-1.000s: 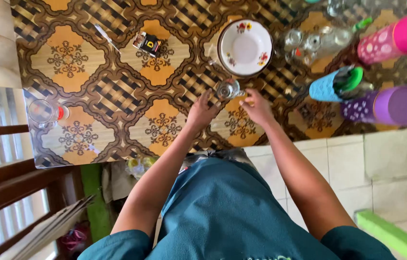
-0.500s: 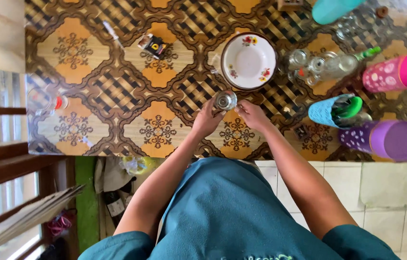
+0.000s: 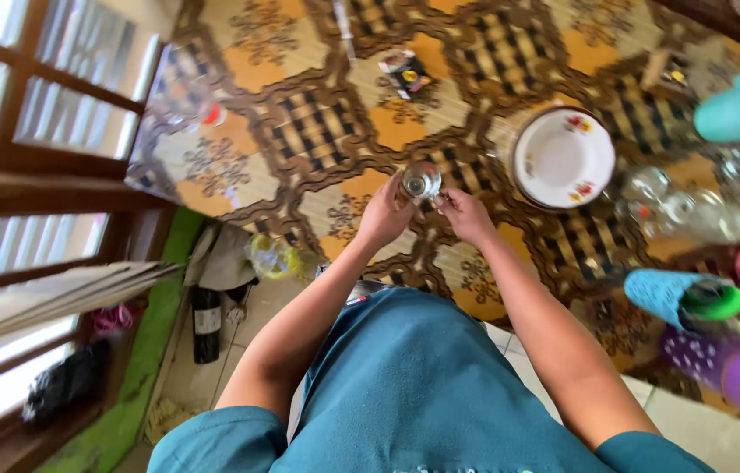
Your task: Organizing and moving various objects like plates, bottles, and containers on a table.
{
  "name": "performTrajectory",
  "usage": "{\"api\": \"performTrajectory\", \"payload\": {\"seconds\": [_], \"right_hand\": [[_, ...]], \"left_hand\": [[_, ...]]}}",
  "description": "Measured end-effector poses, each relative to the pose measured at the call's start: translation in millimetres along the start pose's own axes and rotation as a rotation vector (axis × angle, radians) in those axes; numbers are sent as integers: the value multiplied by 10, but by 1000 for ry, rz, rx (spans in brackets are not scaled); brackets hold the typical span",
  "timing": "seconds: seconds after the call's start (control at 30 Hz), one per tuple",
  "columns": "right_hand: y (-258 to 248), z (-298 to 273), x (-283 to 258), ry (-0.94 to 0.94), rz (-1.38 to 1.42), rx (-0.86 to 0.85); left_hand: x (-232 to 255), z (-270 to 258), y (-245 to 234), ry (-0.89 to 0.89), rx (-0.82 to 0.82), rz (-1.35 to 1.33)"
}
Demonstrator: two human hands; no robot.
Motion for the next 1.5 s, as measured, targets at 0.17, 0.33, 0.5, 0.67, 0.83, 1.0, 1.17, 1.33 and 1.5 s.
{"api": "performTrajectory", "payload": {"seconds": [0.17, 0.33, 0.5, 0.67, 0.83, 1.0, 1.17, 1.33, 1.5], "right_hand": [[717, 550, -469, -6, 20, -84], [1274, 944, -1183, -42, -121, -123], [1833, 1435, -1430, -140, -16, -125], [2219, 1782, -1864, -166, -42, -95], [2466, 2092, -2292, -201, -108, -40], [2806, 2525, -2298, -211, -44, -50], [2931, 2639, -2351, -180, -40, -58], [2945, 2645, -2254, -133, -18, -50], [2813, 2487, -2249, -167, -15, 10]], "left_hand": [[-466, 206, -705, -104, 140, -50], [-744, 384, -1425, -175, 202, -145], [-1094, 581, -1936, -181, 342, -177], [-1270, 687, -2330, -211, 401, -213], [-1392, 742, -2606, -174, 447, -188], [-1388, 729, -2788, -248, 445, -199], [-1430, 716, -2826, -252, 433, -230], [-1429, 685, -2832, -261, 420, -218], [-1382, 656, -2813, -265, 400, -206]]}}
Point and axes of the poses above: each hand's wrist, its own z-axis towards the middle knuckle, its own y-axis out of the palm, x = y × z, the point moved 7 cm from there along z, towards the middle knuckle, and after that the axes turned 7 degrees about x, right-handed, at the moved point
